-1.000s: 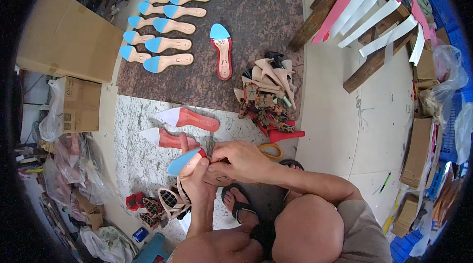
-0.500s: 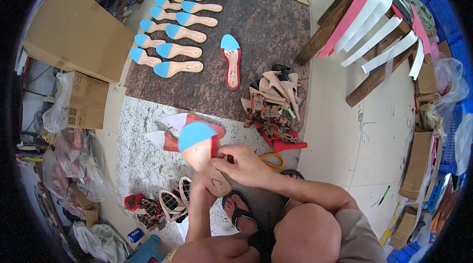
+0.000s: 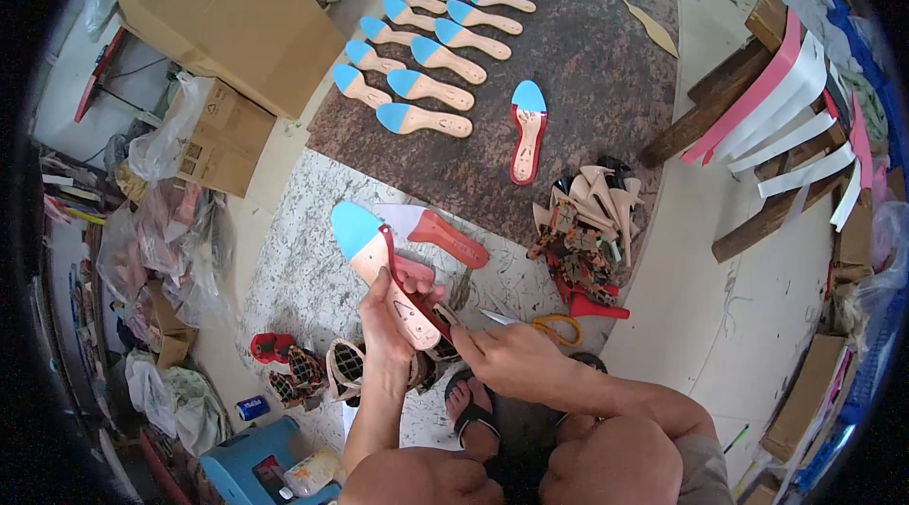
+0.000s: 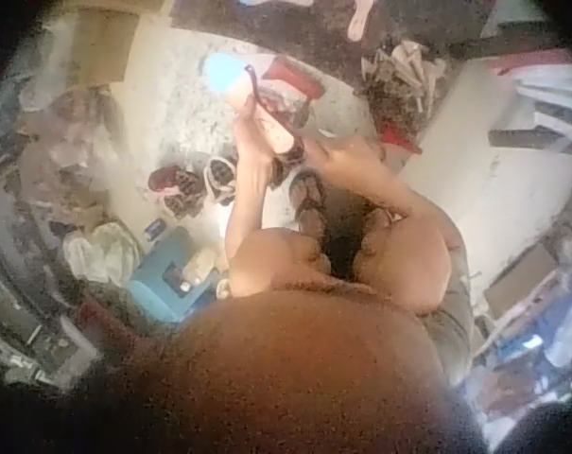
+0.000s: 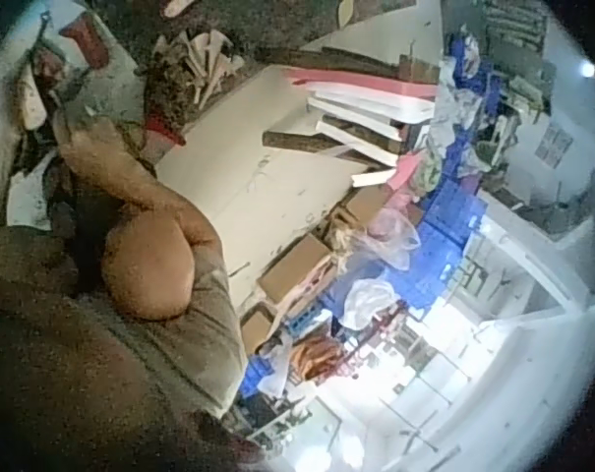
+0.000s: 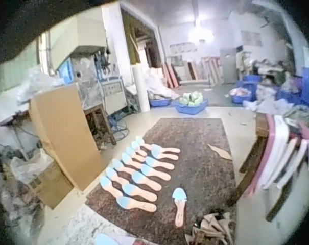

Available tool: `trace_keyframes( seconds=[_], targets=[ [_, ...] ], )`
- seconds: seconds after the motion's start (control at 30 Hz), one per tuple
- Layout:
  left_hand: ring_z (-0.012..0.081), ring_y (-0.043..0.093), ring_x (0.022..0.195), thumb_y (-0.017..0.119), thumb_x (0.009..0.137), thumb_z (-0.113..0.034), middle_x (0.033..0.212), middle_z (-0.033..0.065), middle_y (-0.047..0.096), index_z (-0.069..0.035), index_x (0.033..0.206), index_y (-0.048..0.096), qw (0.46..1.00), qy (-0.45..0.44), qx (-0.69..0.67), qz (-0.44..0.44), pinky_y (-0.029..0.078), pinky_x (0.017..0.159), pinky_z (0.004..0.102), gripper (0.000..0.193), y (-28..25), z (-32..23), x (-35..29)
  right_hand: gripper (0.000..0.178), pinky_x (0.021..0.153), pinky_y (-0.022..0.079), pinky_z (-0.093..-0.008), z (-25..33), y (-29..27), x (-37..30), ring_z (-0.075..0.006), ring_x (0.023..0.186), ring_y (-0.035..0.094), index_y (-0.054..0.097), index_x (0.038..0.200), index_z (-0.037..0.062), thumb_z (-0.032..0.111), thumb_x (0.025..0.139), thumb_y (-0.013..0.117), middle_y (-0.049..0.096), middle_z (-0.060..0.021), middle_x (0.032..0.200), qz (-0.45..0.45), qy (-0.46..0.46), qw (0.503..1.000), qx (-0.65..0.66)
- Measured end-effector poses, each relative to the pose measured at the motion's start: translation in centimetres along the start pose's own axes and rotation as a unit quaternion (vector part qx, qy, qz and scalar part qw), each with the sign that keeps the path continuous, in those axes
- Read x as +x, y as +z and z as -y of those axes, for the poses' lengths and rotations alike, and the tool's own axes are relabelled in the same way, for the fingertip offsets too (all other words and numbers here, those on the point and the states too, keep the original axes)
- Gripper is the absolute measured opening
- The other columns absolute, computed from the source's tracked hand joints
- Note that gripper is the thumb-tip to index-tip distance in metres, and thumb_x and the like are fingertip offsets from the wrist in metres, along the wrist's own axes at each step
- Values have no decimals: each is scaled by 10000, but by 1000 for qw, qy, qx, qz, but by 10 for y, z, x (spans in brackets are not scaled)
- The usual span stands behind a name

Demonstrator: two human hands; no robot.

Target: The person sits on the floor in a workshop and assembles shoe components. They use scissors to trim pink and light green foam strips and attach them to the edges of red and white shoe soles. The person handles multiple soles and foam pieces, cutting and fitting them one by one.

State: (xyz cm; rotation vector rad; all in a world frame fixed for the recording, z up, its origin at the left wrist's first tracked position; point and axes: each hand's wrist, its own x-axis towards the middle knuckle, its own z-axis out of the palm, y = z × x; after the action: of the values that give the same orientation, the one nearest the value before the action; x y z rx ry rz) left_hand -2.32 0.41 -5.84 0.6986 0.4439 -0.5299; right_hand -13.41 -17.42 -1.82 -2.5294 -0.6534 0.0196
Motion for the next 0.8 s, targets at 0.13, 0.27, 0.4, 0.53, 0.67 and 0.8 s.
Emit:
trace_keyframes(
  seconds=[0.13,0.27,0.4,0.53,0.67,0.8],
  targets=[
    [209,567,667,393,1039,-314,692,36,558,-95,885,539,998,35,-39,-45,518,729,429,304,-2,-13,8,500,549,542,-341,-11,10,-5,-229,674,685,522,1219,-86,115,768,600,640,-86,755,-43,-9,999,-11],
    [165,574,674,304,1071,-350,761,18,575,-63,997,576,994,65,-54,-65,520,653,350,403,-5,-22,17,504,551,545,-345,-9,19,-14,-235,697,701,518,1217,-98,125,774,608,658,-100,781,-11,-10,1000,16],
    [149,538,663,313,1065,-447,737,2,549,-47,1094,593,987,123,-47,-94,490,648,314,489,9,-9,26,532,554,549,-367,7,25,-3,-262,728,713,518,1228,-78,169,773,642,680,-113,826,57,20,998,17],
    [135,509,620,334,1059,-467,716,-14,531,-91,1153,595,984,133,-51,-111,474,601,297,467,18,5,27,496,570,542,-383,10,30,4,-290,735,705,551,1206,-36,224,807,688,684,-112,853,13,50,998,25],
    [121,506,548,404,1033,-495,683,-29,516,-160,1025,597,979,136,6,-153,443,493,298,386,25,23,16,357,653,517,-403,-3,6,6,-294,763,665,645,1093,41,252,820,735,675,-98,880,-247,123,958,79],
    [120,497,512,477,993,-544,646,-36,499,-183,845,537,982,92,26,-164,420,460,284,395,42,38,1,161,731,431,-393,-7,5,13,-262,768,598,698,896,78,183,784,747,644,-66,834,-304,125,941,85]
  ],
)
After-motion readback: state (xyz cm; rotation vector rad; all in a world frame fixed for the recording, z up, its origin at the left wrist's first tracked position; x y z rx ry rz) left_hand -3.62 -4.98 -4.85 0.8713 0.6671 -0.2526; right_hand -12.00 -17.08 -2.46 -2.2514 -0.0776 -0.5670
